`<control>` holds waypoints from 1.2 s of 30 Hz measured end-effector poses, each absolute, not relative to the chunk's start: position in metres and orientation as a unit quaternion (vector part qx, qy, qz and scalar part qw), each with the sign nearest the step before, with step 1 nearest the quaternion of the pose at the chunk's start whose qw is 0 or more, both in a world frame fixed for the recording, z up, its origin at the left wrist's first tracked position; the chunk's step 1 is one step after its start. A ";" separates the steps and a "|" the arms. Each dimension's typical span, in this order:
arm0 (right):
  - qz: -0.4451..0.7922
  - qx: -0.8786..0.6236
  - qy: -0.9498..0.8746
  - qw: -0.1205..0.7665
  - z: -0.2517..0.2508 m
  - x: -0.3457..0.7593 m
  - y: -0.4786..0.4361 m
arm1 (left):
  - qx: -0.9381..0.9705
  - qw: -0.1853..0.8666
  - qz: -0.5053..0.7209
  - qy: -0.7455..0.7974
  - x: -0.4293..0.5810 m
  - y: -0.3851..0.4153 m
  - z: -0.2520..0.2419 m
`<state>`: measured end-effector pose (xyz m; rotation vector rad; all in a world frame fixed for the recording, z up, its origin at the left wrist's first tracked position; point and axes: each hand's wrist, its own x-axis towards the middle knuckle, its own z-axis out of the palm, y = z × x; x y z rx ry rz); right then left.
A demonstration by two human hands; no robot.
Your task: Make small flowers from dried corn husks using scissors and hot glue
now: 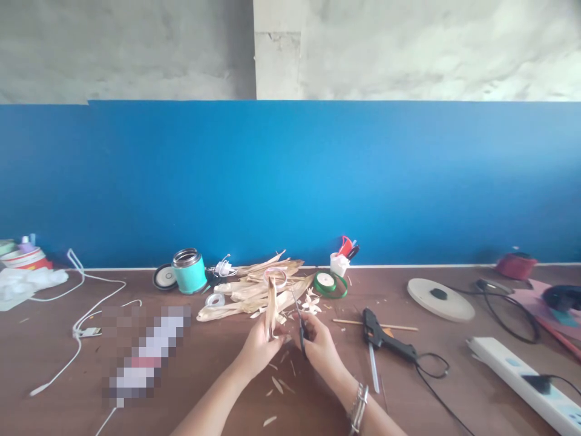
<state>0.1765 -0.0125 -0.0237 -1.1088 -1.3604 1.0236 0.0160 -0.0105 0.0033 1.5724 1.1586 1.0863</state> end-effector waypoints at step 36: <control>0.325 -0.513 -0.584 0.538 -0.008 0.176 -0.021 | 0.491 0.458 0.491 0.554 0.015 -0.008 0.001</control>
